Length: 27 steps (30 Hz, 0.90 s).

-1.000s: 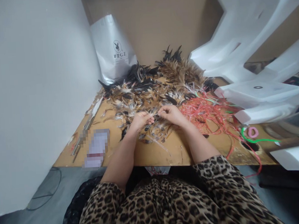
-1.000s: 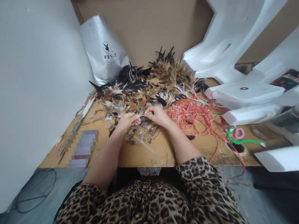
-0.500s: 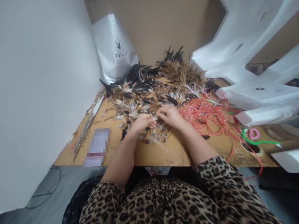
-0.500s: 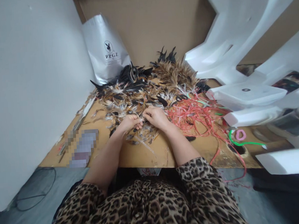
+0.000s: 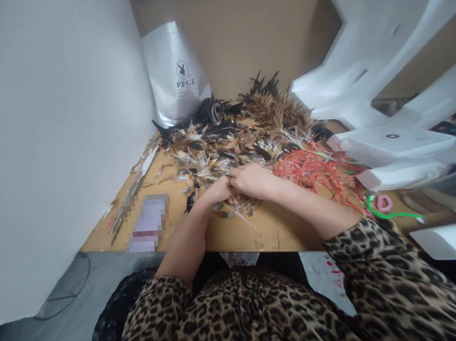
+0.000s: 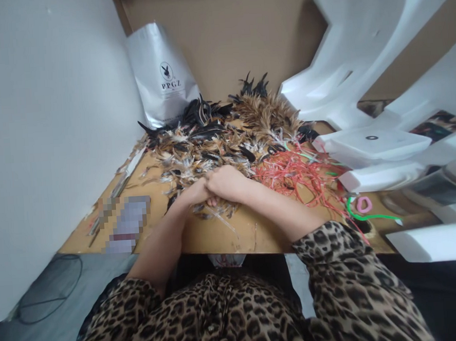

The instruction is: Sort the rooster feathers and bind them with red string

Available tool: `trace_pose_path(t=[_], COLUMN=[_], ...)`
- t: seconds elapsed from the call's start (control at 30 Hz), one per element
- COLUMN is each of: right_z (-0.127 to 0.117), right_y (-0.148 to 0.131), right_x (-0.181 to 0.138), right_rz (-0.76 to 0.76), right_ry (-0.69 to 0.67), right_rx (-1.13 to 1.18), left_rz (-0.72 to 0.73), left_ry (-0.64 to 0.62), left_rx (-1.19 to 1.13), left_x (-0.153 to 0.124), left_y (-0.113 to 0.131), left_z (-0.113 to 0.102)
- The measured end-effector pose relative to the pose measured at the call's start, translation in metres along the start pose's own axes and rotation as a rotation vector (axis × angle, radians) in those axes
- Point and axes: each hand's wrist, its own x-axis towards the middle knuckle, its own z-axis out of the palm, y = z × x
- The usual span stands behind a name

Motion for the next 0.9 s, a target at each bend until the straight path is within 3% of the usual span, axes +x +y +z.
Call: trace_pose_path(t=[0.13, 0.3, 0.5, 0.63, 0.77, 0.9], right_z=[-0.003, 0.002, 0.013, 0.023, 0.040, 0.060], right_y=[0.002, 0.037, 0.060, 0.068, 0.079, 0.076], right_x=[0.008, 0.008, 0.007, 0.009, 0.011, 0.008], right_rz=[-0.079, -0.131, 0.128, 0.171, 0.200, 0.356], right_ry=[-0.013, 0.038, 0.027, -0.020, -0.070, 0.077], right_rx=[0.135, 0.394, 0.693, 0.907, 1.302, 1.659], left_rz=[0.039, 0.033, 0.035, 0.047, 0.092, 0.131], left_ry=[-0.056, -0.102, 0.066, 0.146, 0.176, 0.267], left_rx=[0.030, -0.080, -0.195, -0.216, -0.259, -0.405], left_x=[-0.005, -0.004, 0.002, 0.004, 0.003, 0.005], left_y=[0.005, 0.006, 0.008, 0.006, 0.007, 0.006], left_z=[0.003, 0.002, 0.005, 0.010, 0.010, 0.007])
